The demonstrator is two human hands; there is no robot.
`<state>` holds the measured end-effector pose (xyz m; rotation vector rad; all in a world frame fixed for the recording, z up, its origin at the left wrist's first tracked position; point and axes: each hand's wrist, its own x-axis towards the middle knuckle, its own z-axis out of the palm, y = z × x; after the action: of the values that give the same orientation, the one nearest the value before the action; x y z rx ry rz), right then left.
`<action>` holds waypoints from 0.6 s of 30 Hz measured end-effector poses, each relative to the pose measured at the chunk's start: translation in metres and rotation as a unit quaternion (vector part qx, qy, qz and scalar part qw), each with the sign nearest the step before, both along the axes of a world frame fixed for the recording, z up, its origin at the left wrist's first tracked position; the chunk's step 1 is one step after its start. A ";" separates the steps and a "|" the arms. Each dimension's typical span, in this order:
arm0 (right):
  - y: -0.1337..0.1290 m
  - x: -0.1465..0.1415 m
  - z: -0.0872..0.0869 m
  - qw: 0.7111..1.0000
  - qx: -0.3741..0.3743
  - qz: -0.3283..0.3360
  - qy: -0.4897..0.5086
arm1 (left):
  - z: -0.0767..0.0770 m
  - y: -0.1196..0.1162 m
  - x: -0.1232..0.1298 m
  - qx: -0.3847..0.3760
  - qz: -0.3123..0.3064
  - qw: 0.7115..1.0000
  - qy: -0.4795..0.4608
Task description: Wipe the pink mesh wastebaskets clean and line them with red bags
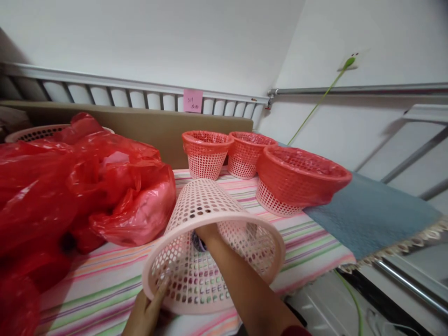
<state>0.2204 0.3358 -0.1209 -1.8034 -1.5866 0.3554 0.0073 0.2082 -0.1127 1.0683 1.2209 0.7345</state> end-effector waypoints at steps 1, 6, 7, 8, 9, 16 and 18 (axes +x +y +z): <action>0.000 -0.001 0.002 1.000 -0.006 0.004 -0.012 | -0.001 0.000 -0.001 -0.007 -0.013 1.000 0.001; -0.036 -0.014 0.017 0.996 -0.048 0.032 -0.068 | -0.019 -0.008 0.005 -0.043 -0.008 0.996 -0.077; -0.053 -0.019 0.018 0.994 -0.056 0.041 -0.079 | -0.021 -0.009 0.006 -0.051 -0.006 0.995 -0.090; -0.074 -0.025 0.018 0.993 -0.065 0.052 -0.089 | -0.021 -0.010 0.006 -0.056 -0.011 0.994 -0.098; -0.096 -0.031 0.017 0.991 -0.071 0.062 -0.097 | -0.020 -0.012 0.006 -0.053 -0.016 0.993 -0.101; -0.218 -0.044 -0.005 0.977 -0.159 0.092 -0.105 | -0.013 -0.027 0.012 -0.023 -0.045 0.995 -0.087; -0.217 -0.039 -0.005 0.979 -0.158 0.073 -0.108 | -0.018 -0.031 0.016 -0.036 -0.075 0.992 -0.097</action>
<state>0.1811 0.1188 -0.1260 -2.0230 -1.9087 0.5179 0.0238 0.1772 -0.1305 0.9922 0.9838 0.6570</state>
